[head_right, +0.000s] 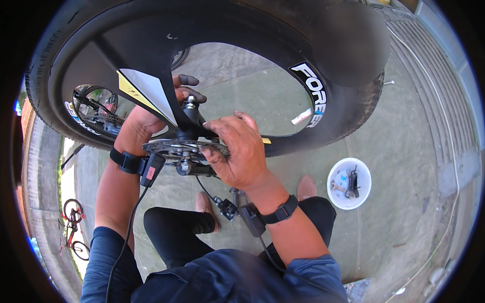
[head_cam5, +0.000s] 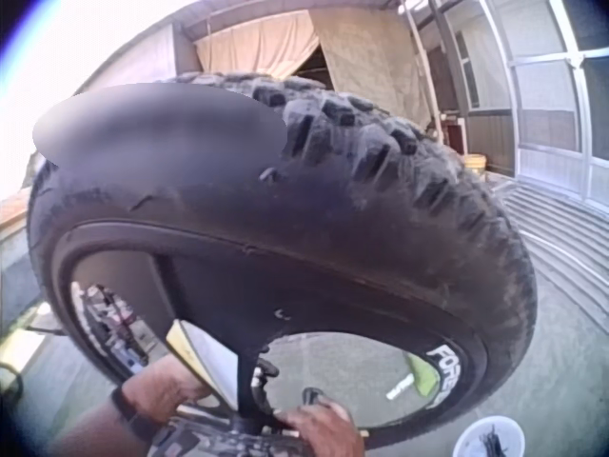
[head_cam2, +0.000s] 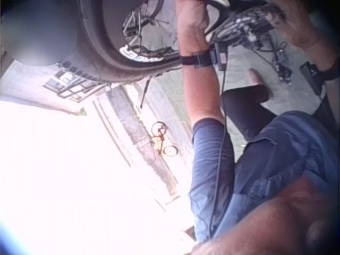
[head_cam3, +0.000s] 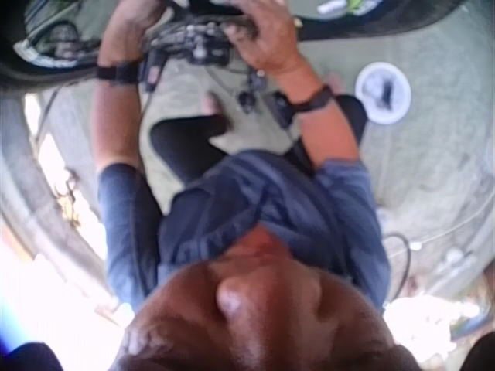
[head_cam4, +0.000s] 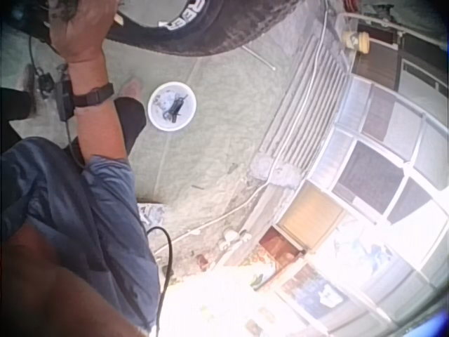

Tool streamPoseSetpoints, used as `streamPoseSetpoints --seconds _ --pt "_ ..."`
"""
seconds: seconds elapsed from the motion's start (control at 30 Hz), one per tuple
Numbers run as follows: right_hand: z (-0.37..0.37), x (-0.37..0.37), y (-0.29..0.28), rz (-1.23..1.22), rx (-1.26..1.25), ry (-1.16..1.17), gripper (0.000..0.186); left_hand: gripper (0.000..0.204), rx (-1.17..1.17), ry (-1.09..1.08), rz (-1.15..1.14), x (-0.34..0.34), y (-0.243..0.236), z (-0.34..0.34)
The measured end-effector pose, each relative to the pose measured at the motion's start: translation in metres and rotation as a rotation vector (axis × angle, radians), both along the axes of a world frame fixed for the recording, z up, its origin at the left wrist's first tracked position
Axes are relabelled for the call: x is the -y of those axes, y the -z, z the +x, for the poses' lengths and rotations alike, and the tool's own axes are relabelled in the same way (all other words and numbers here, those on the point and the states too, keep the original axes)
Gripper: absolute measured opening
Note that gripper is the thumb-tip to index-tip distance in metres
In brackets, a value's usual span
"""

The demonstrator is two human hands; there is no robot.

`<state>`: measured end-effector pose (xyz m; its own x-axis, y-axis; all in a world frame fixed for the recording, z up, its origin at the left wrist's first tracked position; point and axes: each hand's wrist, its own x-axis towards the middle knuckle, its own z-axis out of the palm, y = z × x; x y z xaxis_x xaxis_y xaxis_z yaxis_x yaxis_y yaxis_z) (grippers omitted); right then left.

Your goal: The person removes components from a bucket and installs them onto the axle of a bicycle wheel by hand, then mounts the wheel onto the bicycle frame.

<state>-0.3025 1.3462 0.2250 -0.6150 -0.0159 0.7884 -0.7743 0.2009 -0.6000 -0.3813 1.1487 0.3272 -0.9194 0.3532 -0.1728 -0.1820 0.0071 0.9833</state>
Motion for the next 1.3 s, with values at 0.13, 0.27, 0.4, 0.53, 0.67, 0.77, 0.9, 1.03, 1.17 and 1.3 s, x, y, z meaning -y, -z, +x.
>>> streamPoseSetpoints --seconds 0.13,0.27,0.4,0.53,0.67,0.77,0.9,1.03,1.17,1.3 --pt "0.0 0.001 0.0 -0.006 -0.001 0.0 0.051 0.028 -0.093 -0.048 -0.178 0.005 0.006 -0.004" --pt "0.0 0.002 0.0 -0.017 -0.011 0.006 0.051 0.027 -0.111 -0.054 -0.141 0.007 0.01 -0.006" --pt "0.0 0.0 0.001 0.0 -0.003 0.004 0.051 0.026 -0.029 0.003 -0.053 -0.005 0.0 0.003" --pt "0.0 0.002 0.0 -0.006 -0.008 -0.002 0.051 0.03 -0.114 -0.048 -0.238 0.003 0.005 -0.004" --pt "0.0 0.001 0.0 -0.006 -0.013 0.002 0.05 0.034 -0.091 -0.041 -0.162 0.002 0.007 -0.008" --pt "0.0 0.001 0.001 -0.004 -0.013 -0.003 0.05 0.035 -0.058 -0.047 -0.085 0.005 0.009 -0.009" --pt "-0.001 0.001 0.001 -0.006 -0.016 -0.003 0.05 0.036 -0.016 -0.058 -0.035 0.003 0.007 -0.007" --pt "-0.001 0.001 0.002 -0.006 -0.019 -0.001 0.05 0.031 -0.092 -0.065 -0.148 -0.001 0.002 -0.003" --pt "-0.001 0.001 0.001 -0.01 -0.01 -0.005 0.05 0.025 -0.202 -0.085 -0.229 -0.003 0.001 -0.001" --pt "-0.002 0.002 0.002 -0.021 -0.029 -0.006 0.046 0.027 -0.156 -0.089 -0.236 -0.006 -0.002 -0.002"
